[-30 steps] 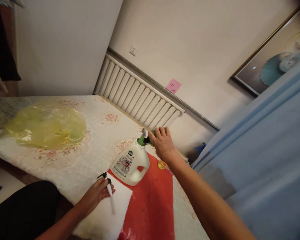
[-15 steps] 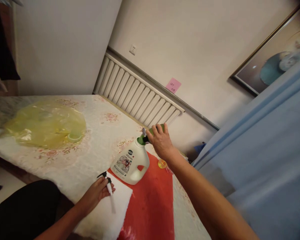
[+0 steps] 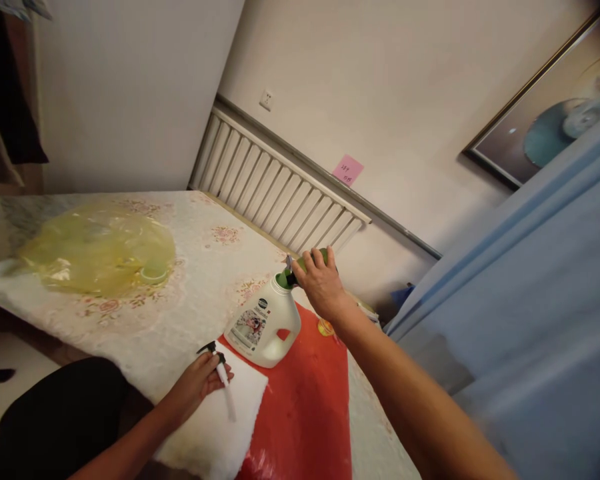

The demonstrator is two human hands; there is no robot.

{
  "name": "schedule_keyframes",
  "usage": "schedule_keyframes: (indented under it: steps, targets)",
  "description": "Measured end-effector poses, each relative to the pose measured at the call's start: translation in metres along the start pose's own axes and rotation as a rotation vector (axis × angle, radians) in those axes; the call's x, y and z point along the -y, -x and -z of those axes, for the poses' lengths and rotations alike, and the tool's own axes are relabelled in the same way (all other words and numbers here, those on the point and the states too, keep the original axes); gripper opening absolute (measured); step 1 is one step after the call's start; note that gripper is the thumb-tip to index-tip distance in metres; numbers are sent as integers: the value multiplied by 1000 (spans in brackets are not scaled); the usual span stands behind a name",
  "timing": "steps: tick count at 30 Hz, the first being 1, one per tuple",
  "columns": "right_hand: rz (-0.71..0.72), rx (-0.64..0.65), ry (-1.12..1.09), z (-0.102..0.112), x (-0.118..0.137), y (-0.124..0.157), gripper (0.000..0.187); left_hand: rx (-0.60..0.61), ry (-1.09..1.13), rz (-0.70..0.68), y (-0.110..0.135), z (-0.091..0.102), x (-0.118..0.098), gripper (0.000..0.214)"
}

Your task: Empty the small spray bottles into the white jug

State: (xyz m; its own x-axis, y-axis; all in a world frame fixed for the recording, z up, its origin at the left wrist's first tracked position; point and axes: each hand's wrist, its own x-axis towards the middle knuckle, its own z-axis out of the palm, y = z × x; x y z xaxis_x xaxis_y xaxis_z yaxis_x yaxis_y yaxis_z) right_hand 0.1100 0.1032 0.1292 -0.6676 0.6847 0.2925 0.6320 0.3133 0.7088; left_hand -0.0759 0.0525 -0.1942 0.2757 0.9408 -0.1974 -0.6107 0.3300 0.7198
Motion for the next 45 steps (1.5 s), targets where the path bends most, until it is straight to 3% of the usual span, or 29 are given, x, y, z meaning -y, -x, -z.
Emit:
schedule_keyframes:
  steps: [5, 9, 14, 18, 21, 25, 30, 36, 40, 45]
  targets:
    - [-69, 30, -18, -6, 1, 6, 44, -47, 5, 33, 0, -3, -3, 43]
    - [-237, 93, -182, -18, 1, 25, 60, -36, -57, 0, 7, -21, -23, 44]
    - [-422, 24, -543, -26, 16, 73, 68, -36, -169, -200, 22, -72, -70, 43]
    - [-518, -68, -866, -33, 46, 119, 63, 12, -176, -335, 36, -118, -102, 44]
    - [-605, -72, -977, -43, 73, 149, 68, -2, -226, -456, 43, -145, -113, 43]
    - [-678, -57, -1024, -53, 99, 177, 76, 12, -319, -538, 49, -169, -115, 40]
    - [-681, -99, -1037, -50, 112, 194, 74, 39, -362, -554, 49, -185, -106, 37]
    - [-710, -90, -980, -48, 117, 207, 74, 54, -421, -602, 50, -196, -104, 36]
    - [-747, -89, -1093, -51, 119, 213, 76, 52, -468, -608, 52, -200, -104, 39]
    - [-795, -73, -1231, -45, 120, 209, 78, 96, -575, -564, 47, -198, -81, 45]
